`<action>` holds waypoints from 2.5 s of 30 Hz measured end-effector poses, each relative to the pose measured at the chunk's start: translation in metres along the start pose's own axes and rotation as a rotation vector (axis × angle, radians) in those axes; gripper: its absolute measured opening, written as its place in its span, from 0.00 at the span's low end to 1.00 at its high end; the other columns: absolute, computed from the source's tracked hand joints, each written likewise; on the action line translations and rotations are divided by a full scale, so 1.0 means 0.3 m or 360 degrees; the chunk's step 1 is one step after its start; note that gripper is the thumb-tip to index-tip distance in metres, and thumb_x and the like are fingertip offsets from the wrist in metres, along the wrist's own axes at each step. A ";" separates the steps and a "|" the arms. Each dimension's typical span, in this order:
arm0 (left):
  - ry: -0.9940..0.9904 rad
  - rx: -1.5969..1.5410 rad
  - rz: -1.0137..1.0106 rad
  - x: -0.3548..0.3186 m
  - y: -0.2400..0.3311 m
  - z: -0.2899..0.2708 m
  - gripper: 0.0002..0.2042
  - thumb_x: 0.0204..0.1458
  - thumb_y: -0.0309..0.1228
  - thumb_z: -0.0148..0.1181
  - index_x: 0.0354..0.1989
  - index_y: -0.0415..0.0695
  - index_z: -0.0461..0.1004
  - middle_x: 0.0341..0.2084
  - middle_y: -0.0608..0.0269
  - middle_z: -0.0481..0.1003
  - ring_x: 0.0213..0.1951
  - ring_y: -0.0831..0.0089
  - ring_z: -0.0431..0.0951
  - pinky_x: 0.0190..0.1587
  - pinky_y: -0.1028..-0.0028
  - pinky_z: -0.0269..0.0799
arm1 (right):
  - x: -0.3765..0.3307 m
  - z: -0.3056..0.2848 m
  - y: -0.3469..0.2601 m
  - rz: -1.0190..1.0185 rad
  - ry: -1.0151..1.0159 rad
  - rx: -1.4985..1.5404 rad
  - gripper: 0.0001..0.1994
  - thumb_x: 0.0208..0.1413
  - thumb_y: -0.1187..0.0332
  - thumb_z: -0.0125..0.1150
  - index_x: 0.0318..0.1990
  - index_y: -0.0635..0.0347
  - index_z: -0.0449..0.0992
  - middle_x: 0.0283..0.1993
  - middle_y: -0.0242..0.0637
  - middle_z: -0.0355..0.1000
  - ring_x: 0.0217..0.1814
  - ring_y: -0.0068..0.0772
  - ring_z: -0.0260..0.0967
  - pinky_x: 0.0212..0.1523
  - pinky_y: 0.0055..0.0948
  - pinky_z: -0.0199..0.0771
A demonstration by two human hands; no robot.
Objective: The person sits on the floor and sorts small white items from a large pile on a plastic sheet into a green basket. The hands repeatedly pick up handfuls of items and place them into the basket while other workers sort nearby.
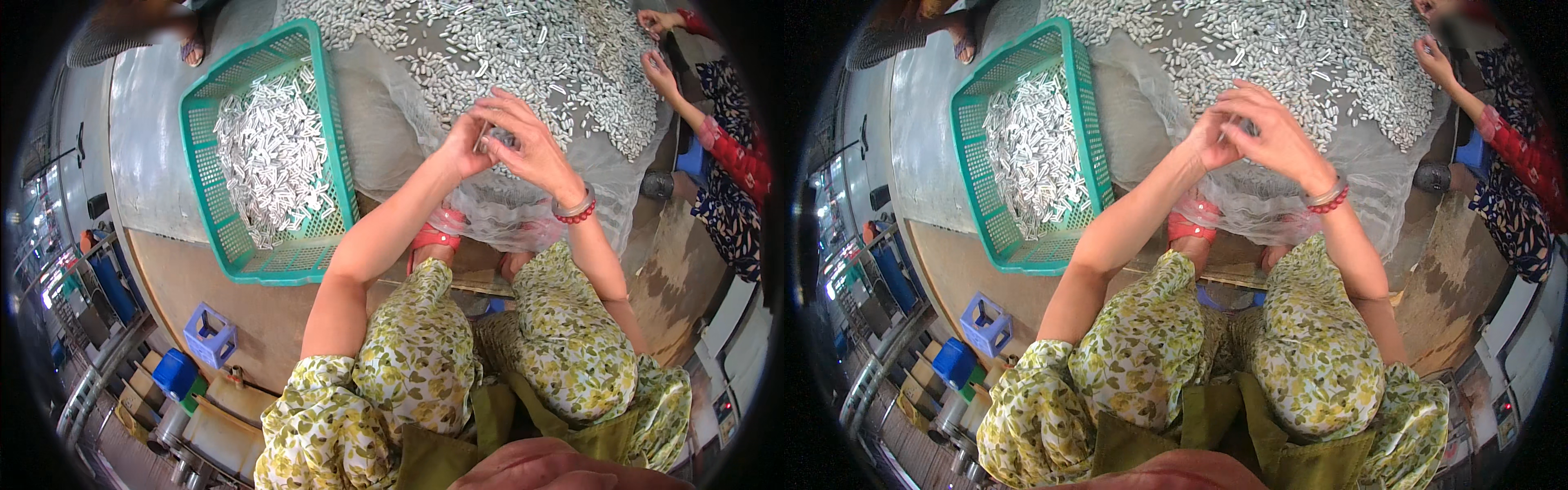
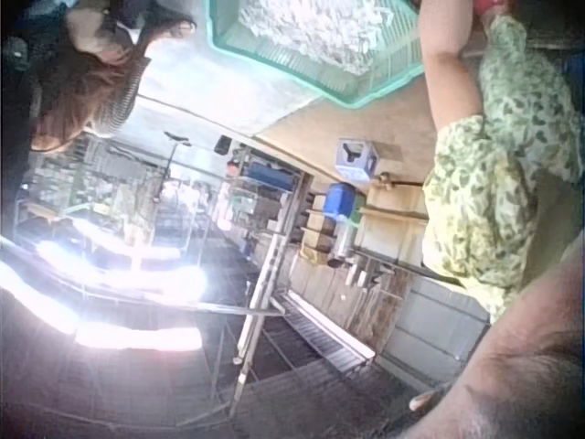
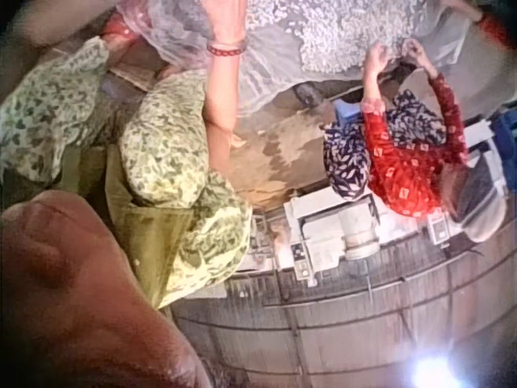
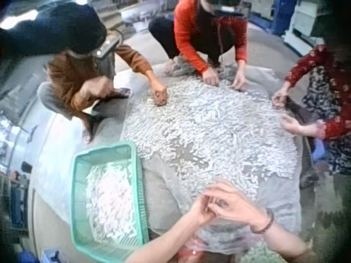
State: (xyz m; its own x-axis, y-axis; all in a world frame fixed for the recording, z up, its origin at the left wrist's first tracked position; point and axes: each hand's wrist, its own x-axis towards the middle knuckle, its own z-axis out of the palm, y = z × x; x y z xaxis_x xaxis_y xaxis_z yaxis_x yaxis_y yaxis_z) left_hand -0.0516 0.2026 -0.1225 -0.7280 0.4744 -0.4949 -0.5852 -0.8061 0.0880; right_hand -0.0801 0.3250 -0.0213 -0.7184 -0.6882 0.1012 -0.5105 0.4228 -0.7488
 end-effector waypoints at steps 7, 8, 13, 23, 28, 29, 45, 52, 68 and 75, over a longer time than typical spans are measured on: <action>-0.0156 0.0103 0.0381 -0.383 0.431 0.141 0.10 0.54 0.37 0.52 0.27 0.43 0.65 0.23 0.66 0.63 0.18 0.84 0.59 0.10 0.89 0.49 | 0.000 -0.266 0.332 0.0718 0.0656 0.0211 0.13 0.51 0.67 0.56 0.45 0.58 0.75 0.39 0.38 0.75 0.39 0.35 0.73 0.41 0.27 0.70; -0.0164 0.0340 0.0503 -0.461 0.480 0.149 0.11 0.55 0.38 0.50 0.27 0.44 0.65 0.21 0.67 0.62 0.18 0.84 0.59 0.10 0.89 0.49 | -0.037 -0.290 0.458 0.0802 0.0582 0.0055 0.13 0.51 0.65 0.56 0.43 0.59 0.75 0.37 0.40 0.76 0.37 0.37 0.73 0.40 0.28 0.71; 0.1367 0.1704 0.1032 -0.849 0.600 0.109 0.15 0.55 0.39 0.49 0.30 0.39 0.71 0.15 0.70 0.67 0.17 0.85 0.62 0.16 0.83 0.57 | -0.016 -0.139 0.605 0.0796 0.0170 -0.0356 0.14 0.51 0.63 0.57 0.38 0.65 0.76 0.35 0.46 0.75 0.37 0.38 0.73 0.38 0.30 0.70; 0.0887 0.3074 0.1511 -0.302 0.464 0.183 0.13 0.48 0.33 0.57 0.40 0.40 0.74 0.33 0.50 0.75 0.37 0.56 0.76 0.41 0.65 0.69 | -0.024 -0.004 0.537 0.0777 -0.0023 -0.0305 0.12 0.40 0.76 0.60 0.37 0.65 0.73 0.29 0.46 0.73 0.33 0.45 0.71 0.37 0.37 0.70; 0.0288 0.3764 0.1265 0.221 0.314 0.041 0.13 0.44 0.25 0.54 0.41 0.41 0.71 0.36 0.50 0.73 0.39 0.53 0.74 0.41 0.62 0.71 | -0.091 -0.045 0.526 0.1014 0.0114 0.0495 0.16 0.46 0.76 0.57 0.46 0.61 0.72 0.25 0.28 0.68 0.28 0.20 0.65 0.30 0.25 0.66; 0.0331 0.3842 0.1295 0.263 0.301 0.021 0.14 0.43 0.23 0.55 0.41 0.41 0.71 0.35 0.51 0.73 0.39 0.54 0.74 0.40 0.62 0.72 | -0.083 -0.054 0.521 0.1048 0.0101 0.0661 0.15 0.47 0.76 0.56 0.45 0.62 0.73 0.25 0.27 0.67 0.28 0.19 0.64 0.30 0.25 0.66; 0.0378 0.3828 0.1104 0.244 0.196 -0.083 0.13 0.43 0.26 0.53 0.39 0.37 0.68 0.33 0.45 0.74 0.38 0.50 0.75 0.40 0.59 0.70 | -0.002 0.114 0.358 0.0169 -0.0016 -0.0701 0.10 0.44 0.79 0.55 0.37 0.65 0.69 0.35 0.46 0.67 0.42 0.49 0.64 0.42 0.39 0.65; -0.0042 0.3621 0.0650 0.218 0.179 0.022 0.17 0.42 0.24 0.52 0.44 0.44 0.70 0.32 0.46 0.75 0.39 0.52 0.76 0.41 0.59 0.70 | -0.082 0.050 0.410 0.0878 0.0217 -0.0264 0.12 0.48 0.72 0.62 0.42 0.57 0.75 0.27 0.40 0.75 0.26 0.27 0.69 0.29 0.25 0.68; -0.0175 0.0062 -0.0174 -0.021 0.071 0.003 0.21 0.55 0.45 0.41 0.38 0.36 0.67 0.28 0.53 0.71 0.31 0.60 0.72 0.35 0.63 0.71 | 0.057 -0.083 0.162 0.0452 -0.0181 0.0046 0.11 0.52 0.68 0.58 0.41 0.62 0.75 0.39 0.32 0.70 0.41 0.25 0.65 0.40 0.21 0.63; 0.0081 0.0297 0.0481 -0.228 0.303 0.185 0.14 0.52 0.42 0.51 0.33 0.42 0.68 0.28 0.56 0.70 0.26 0.68 0.71 0.18 0.78 0.63 | -0.003 -0.253 0.386 0.1164 0.0399 0.0343 0.22 0.56 0.55 0.52 0.54 0.57 0.68 0.53 0.38 0.66 0.55 0.33 0.62 0.49 0.31 0.64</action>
State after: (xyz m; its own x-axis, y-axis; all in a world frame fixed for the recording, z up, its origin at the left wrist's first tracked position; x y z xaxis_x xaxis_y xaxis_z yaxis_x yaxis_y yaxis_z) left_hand -0.0749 0.1167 -0.0327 -0.8621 0.2027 -0.4645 -0.4049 -0.8266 0.3909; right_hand -0.1743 0.4193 -0.0584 -0.9334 -0.1173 -0.3393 0.2148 0.5747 -0.7897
